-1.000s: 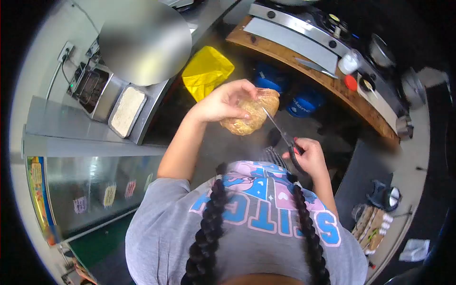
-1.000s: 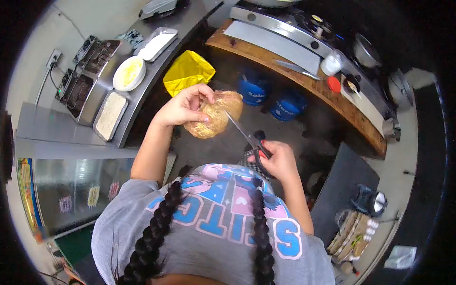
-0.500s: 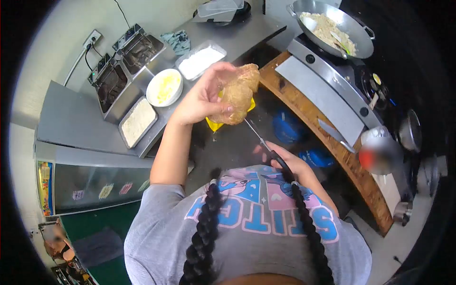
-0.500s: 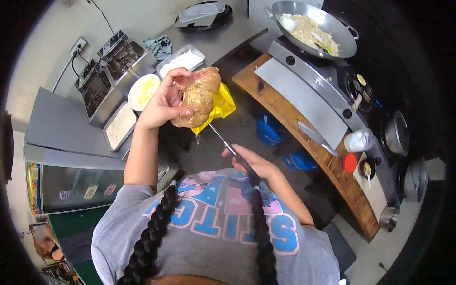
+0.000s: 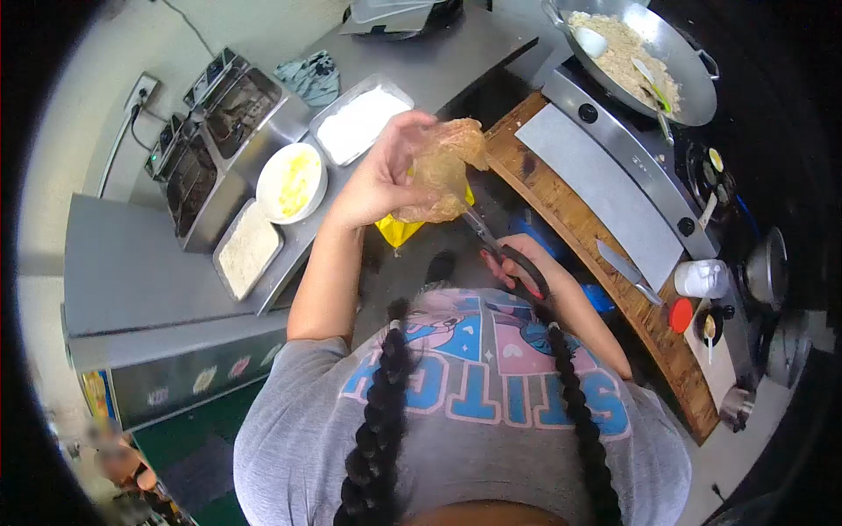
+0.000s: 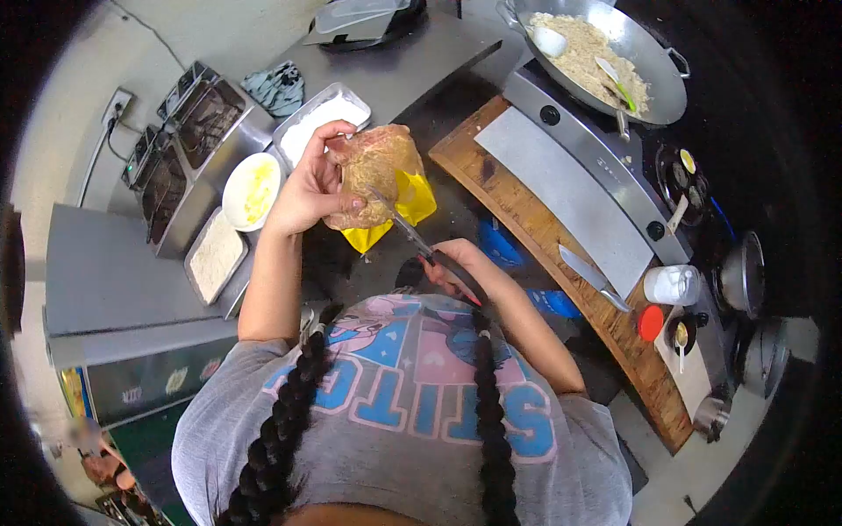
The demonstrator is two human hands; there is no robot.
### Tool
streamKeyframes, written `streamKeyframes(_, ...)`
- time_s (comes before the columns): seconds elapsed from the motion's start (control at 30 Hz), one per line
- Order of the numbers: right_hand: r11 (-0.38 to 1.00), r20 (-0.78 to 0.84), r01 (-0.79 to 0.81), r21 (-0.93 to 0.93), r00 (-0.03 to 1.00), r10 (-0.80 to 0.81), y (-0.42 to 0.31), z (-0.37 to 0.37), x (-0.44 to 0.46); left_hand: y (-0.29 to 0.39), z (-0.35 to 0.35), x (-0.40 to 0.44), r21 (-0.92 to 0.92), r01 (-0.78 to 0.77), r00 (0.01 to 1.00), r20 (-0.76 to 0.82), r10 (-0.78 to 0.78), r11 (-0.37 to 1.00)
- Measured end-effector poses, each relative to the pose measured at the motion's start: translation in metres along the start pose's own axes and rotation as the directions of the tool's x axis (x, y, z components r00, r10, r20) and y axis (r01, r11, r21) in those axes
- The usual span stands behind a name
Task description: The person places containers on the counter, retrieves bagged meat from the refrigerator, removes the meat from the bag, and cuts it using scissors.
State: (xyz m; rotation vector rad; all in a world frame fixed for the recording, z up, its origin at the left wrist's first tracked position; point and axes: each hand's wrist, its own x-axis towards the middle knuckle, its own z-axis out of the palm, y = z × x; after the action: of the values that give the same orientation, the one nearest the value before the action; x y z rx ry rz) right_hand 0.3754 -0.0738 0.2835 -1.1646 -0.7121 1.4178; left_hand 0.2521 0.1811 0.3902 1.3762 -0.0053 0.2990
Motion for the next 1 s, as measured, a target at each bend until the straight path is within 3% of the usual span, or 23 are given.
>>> streamKeyframes(0.2,0.983,-0.004,-0.171,-0.071,0.985,0.171,-0.02,0.001,0.019,-0.005,-0.038,0.024,-0.078,0.029,0.998,0.063,-0.024,0.997)
streamKeyframes(0.33,0.998,0.018,-0.01,0.068,1.0,0.009,-0.017,0.005,0.038,-0.007,-0.056,0.038,-0.094,0.037,0.994,0.102,-0.027,0.995)
streamKeyframes(0.43,0.998,0.149,0.024,-0.064,0.989,-0.014,-0.026,-0.004,0.054,-0.009,-0.065,0.049,-0.024,0.046,0.992,0.118,-0.043,0.999)
streamKeyframes(0.53,0.997,0.068,0.019,-0.073,0.998,-0.014,-0.041,0.003,0.063,-0.012,-0.073,0.055,0.02,0.027,0.986,0.166,-0.03,0.999)
streamKeyframes(0.6,0.957,-0.043,-0.082,-0.277,0.996,0.073,-0.055,0.011,0.067,-0.013,-0.082,0.056,0.027,-0.001,0.978,0.207,-0.005,1.0)
streamKeyframes(0.67,0.943,-0.064,-0.107,-0.316,0.994,0.092,-0.058,0.009,0.07,-0.014,-0.091,0.059,-0.058,0.03,0.972,0.234,-0.016,0.998)
streamKeyframes(0.8,0.904,-0.067,-0.181,-0.388,0.983,0.168,-0.053,0.005,0.082,-0.01,-0.104,0.06,-0.049,0.086,0.968,0.241,-0.072,0.995)
streamKeyframes(0.83,0.902,-0.066,-0.179,-0.392,0.984,0.167,-0.053,0.009,0.085,-0.01,-0.105,0.061,-0.096,0.072,0.968,0.247,-0.046,0.993)
streamKeyframes(0.9,0.979,0.009,0.012,-0.204,1.0,-0.01,-0.054,0.021,0.09,-0.008,-0.109,0.063,-0.145,0.056,0.968,0.251,-0.018,0.988)
streamKeyframes(1.0,0.977,0.012,0.017,-0.212,1.0,-0.015,-0.053,0.019,0.095,-0.007,-0.112,0.063,-0.137,0.065,0.964,0.263,-0.027,0.988)
